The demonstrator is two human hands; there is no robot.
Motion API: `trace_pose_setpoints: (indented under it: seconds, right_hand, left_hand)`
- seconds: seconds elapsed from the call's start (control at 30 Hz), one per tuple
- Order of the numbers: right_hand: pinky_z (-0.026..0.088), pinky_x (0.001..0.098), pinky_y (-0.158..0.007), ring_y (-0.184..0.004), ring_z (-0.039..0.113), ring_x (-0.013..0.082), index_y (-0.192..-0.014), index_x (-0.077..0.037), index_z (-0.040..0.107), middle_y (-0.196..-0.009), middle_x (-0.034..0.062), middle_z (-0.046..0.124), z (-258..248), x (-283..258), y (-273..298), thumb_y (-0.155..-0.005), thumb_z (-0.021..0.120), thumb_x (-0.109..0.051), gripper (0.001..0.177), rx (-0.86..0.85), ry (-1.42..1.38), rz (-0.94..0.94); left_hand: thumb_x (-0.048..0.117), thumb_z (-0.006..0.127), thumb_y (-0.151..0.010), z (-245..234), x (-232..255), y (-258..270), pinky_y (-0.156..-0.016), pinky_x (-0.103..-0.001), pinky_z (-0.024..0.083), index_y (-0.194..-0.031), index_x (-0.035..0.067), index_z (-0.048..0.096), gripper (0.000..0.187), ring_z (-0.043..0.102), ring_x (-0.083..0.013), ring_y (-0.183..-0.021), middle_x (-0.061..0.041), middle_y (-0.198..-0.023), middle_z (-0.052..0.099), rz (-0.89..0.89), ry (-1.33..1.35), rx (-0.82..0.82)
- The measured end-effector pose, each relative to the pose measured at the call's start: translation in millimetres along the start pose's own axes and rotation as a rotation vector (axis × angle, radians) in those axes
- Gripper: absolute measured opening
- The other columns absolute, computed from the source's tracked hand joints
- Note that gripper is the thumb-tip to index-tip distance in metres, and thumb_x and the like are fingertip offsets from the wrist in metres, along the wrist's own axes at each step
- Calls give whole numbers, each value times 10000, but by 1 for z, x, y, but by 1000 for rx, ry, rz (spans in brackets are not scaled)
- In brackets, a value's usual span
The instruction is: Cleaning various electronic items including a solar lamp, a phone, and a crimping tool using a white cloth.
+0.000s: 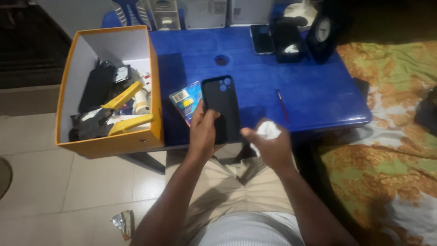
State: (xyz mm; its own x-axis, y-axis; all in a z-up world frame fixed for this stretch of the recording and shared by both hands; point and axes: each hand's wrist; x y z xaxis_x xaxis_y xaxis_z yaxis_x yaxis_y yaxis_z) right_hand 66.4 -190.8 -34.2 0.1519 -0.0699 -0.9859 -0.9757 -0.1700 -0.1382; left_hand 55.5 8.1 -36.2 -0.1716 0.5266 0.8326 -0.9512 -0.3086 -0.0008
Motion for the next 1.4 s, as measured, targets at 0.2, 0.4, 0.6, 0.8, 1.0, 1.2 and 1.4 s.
trace_pose_setpoints:
  seconds: [0.2,0.4,0.6,0.8,1.0,1.2,1.4]
  right_hand:
    - [485,235,-546,-637,586,60,-879,-77,637,-718,0,639,14,-35,-17,-853,846,-139,219,8,110,-47]
    - [481,254,-544,-633,609,82,-956,-68,626,-751,9,654,10,-34,-75,-880,799,-111,194,123,-61,-14]
    - [523,277,-620,-690,643,104,-1007,-41,668,-792,42,688,5,-23,-152,-912,804,-163,206,140,134,-183]
    - [568,318,-705,-787,724,164,-1086,-37,717,-909,91,757,6,5,-223,-849,822,-202,307,111,271,-215]
    - [564,441,-817,-905,734,356,-1120,-31,744,-995,210,754,6,27,-274,-819,853,-302,420,81,710,-271]
    - [548,480,-810,-917,717,380,-1032,-53,773,-953,196,748,4,43,-305,-768,863,-307,377,133,831,-112]
    - [560,483,-815,-912,722,387,-959,-45,777,-938,197,750,0,61,-322,-768,876,-313,344,143,902,-142]
  left_hand:
    - [17,596,-955,37,18,-16,-893,-297,544,-1367,-7,512,422,635,-154,-1026,-99,-1161,656,140,-163,-50]
    - [103,697,-936,53,33,-38,-855,-315,563,-1493,-5,430,628,673,-178,-1017,-138,-1246,667,327,-612,-131]
    - [122,708,-908,69,52,-95,-765,-395,578,-1474,15,496,613,737,-298,-866,-198,-1133,707,408,-1054,-27]
    - [141,781,-844,52,5,-197,-810,-433,572,-1221,30,626,422,743,-332,-921,-148,-969,763,424,-1158,87]
    - [201,838,-768,27,-56,-285,-856,-435,565,-1064,64,713,349,727,-342,-962,-157,-978,759,285,-1237,168]
    - [180,822,-749,25,-92,-332,-889,-464,548,-1022,52,723,318,702,-392,-993,-201,-1004,740,402,-1301,187]
    - [173,810,-731,24,-111,-350,-879,-492,539,-950,38,729,269,686,-423,-975,-229,-979,728,443,-1355,156]
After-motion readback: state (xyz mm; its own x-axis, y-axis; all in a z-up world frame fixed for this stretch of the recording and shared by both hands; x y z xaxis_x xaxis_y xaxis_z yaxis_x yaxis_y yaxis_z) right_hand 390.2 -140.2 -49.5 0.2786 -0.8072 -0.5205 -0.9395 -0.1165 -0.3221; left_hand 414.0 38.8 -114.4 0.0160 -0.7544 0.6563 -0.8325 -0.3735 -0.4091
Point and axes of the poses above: each hand's wrist, its own y-axis away from the middle knuckle, its own z-axis out of the palm, x = y × z
